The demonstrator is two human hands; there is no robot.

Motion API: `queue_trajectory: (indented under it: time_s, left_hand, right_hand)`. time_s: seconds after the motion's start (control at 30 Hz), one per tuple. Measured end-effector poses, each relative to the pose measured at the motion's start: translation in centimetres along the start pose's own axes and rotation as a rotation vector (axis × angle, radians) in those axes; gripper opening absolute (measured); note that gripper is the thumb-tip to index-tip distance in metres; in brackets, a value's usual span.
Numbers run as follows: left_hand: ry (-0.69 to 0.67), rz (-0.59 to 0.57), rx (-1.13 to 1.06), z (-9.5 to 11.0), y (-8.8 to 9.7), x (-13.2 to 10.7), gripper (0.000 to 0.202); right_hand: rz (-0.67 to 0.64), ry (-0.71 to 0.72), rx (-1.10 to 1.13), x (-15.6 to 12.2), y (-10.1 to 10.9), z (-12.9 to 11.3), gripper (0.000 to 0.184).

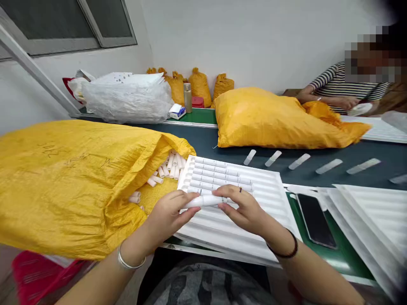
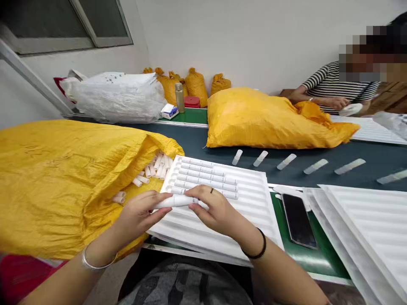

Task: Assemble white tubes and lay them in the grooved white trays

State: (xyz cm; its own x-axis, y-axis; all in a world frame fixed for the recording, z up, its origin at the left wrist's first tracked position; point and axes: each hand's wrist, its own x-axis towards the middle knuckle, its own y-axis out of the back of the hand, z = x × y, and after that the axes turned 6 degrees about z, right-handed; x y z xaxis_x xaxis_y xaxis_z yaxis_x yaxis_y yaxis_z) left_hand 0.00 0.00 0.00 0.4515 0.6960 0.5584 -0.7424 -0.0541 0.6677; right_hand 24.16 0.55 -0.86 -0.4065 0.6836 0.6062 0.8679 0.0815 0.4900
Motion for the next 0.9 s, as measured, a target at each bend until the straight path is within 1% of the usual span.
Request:
queue_trajectory:
  time_s: [0.07, 0.17, 0.23, 0.33, 0.4, 0.47, 0.5, 0.53, 0.57, 0.6, 0.63, 0.7, 0.73, 0.77, 0.83, 0.9]
  left_hand:
    - [-0.036, 0.032, 0.024, 0.1, -0.2, -0.1, 0.026]
    - [-0.047, 0.049, 0.032, 0.1, -0.3, -0.2, 0.027]
    - [-0.020, 0.027, 0.019, 0.1, -0.4, -0.3, 0.033]
    - [0.050, -0.036, -0.007, 0.2, -0.6, -0.8, 0.046]
    - [0.088, -0.070, -0.023, 0.0, -1.0, -1.4, 0.051]
    - [0.127, -0.128, -0.025, -0.6, -1.5, -2.1, 0.056]
    - [0.158, -0.170, -0.013, -1.2, -1.6, -2.3, 0.062]
    - [0.197, -0.218, 0.014, -2.1, -1.8, -2.5, 0.069]
    - [0.242, -0.262, 0.066, -3.2, -1.8, -2.5, 0.074]
    - [0.294, -0.301, 0.153, -4.7, -1.7, -2.5, 0.077]
    - [0.342, -0.331, 0.255, -6.3, -1.4, -2.5, 0.075]
    - [0.427, -0.359, 0.523, -9.8, -0.5, -2.3, 0.053]
    - [0.449, -0.366, 0.565, -11.5, 0.1, -2.3, 0.042]
    - [0.466, -0.369, 0.596, -13.0, 0.6, -2.3, 0.036]
    - [0.490, -0.344, 0.652, -15.2, 1.7, -2.5, 0.036]
    - [0.505, -0.304, 0.703, -16.5, 2.3, -2.8, 0.038]
  right_hand:
    - [0.013, -0.021, 0.003, -0.1, -0.3, -0.1, 0.029]
    - [0.032, -0.014, -0.007, 0.0, -0.5, -0.1, 0.029]
    - [0.042, 0.015, -0.020, 0.1, -0.7, -0.2, 0.029]
    - [0.042, 0.050, -0.021, 0.0, -1.0, -0.4, 0.029]
    - [-0.018, 0.062, -0.035, 0.1, -1.5, -0.3, 0.029]
    - [-0.145, 0.085, -0.133, 0.5, -2.1, 0.5, 0.028]
    - [-0.210, 0.058, -0.232, 1.0, -2.4, 1.3, 0.025]
    - [-0.257, -0.007, -0.352, 1.6, -2.6, 2.4, 0.021]
    - [-0.274, -0.101, -0.475, 2.5, -2.6, 3.8, 0.018]
    - [-0.261, -0.218, -0.588, 3.4, -2.4, 5.4, 0.016]
    - [-0.216, -0.343, -0.679, 4.4, -1.9, 7.2, 0.015]
    - [-0.103, -0.489, -0.781, 6.1, -0.2, 11.2, 0.024]
    - [-0.050, -0.565, -0.823, 6.8, 0.8, 13.1, 0.028]
    - [-0.018, -0.642, -0.853, 7.2, 1.7, 14.9, 0.030]
    - [-0.004, -0.802, -0.886, 7.3, 3.1, 18.0, 0.028]
    - [-0.047, -0.936, -0.880, 7.0, 3.7, 20.2, 0.024]
